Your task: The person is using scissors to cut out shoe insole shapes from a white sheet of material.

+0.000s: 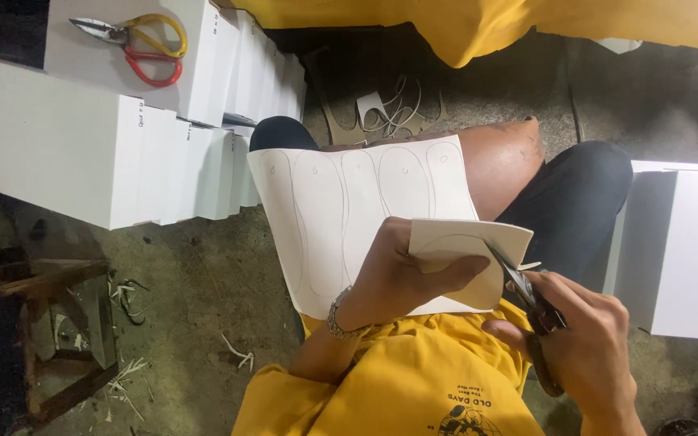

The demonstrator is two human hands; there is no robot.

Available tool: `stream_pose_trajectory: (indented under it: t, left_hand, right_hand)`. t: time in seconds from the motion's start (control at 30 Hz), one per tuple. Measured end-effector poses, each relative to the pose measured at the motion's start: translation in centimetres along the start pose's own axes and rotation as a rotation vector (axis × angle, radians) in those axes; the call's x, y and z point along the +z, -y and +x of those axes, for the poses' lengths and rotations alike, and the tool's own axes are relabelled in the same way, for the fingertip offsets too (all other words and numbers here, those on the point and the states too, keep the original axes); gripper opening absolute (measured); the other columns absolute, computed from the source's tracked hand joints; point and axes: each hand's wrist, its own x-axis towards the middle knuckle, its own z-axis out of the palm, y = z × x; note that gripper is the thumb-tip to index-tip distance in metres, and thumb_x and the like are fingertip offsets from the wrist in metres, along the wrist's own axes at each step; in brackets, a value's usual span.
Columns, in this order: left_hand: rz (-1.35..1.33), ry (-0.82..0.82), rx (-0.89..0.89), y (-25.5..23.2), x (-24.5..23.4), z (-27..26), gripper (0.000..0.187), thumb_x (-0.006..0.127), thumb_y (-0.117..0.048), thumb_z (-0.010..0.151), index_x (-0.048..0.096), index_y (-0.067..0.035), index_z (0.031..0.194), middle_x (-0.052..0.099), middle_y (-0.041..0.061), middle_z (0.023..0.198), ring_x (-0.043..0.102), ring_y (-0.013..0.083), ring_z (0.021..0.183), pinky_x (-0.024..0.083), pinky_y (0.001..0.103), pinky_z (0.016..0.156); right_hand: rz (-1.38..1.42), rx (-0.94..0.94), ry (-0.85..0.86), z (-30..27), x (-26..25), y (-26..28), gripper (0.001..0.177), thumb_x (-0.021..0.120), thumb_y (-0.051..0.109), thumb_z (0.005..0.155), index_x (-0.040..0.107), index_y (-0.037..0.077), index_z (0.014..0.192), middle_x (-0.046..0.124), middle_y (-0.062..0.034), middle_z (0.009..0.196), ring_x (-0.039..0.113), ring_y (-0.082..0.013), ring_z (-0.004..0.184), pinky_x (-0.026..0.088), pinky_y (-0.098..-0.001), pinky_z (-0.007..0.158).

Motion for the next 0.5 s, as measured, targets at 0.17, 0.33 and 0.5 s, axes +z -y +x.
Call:
stream_pose_trajectory:
  t: [0.17, 0.33, 0.5]
  left_hand:
    - [0.011, -0.032, 0.008, 0.6, 0.6, 0.1, 0.032, 0.077, -0.032, 0.083, 0.074, -0.003, 0.098, 0.076, 0.007, 0.094, 0.071, 0.0150, 0.084, 0.063, 0.026, 0.068]
    - [-0.018, 0.004, 0.000, -0.1, 0.2, 0.2, 0.024, 0.078, -0.026, 0.086, 0.070, -0.003, 0.086, 0.068, 0.001, 0.079, 0.058, 0.0084, 0.074, 0.050, 0.025, 0.058]
    - [0.128, 0.128, 0.124, -0.4, -0.4, 0.2, 0.018, 0.074, -0.023, 0.090, 0.073, -0.005, 0.096, 0.071, 0.004, 0.081, 0.059, 0.0141, 0.070, 0.047, 0.027, 0.056]
  right_hand:
    - [0.003, -0.001, -0.033, -0.3, 0.3, -0.5, 0.067, 0.085, 0.051, 0.060, 0.073, -0.001, 0.101, 0.076, -0.0126, 0.090, 0.064, -0.0172, 0.062, 0.060, -0.0344, 0.061]
    - [0.017, 0.010, -0.001, 0.3, 0.1, 0.1, 0.064, 0.081, 0.054, 0.063, 0.072, 0.002, 0.099, 0.074, -0.0066, 0.083, 0.060, -0.0132, 0.060, 0.056, -0.0324, 0.056]
    - [-0.006, -0.030, 0.026, 0.2, 0.0, -0.4, 0.064, 0.077, 0.055, 0.067, 0.069, 0.001, 0.099, 0.065, -0.0078, 0.074, 0.051, -0.0169, 0.055, 0.054, -0.0314, 0.053]
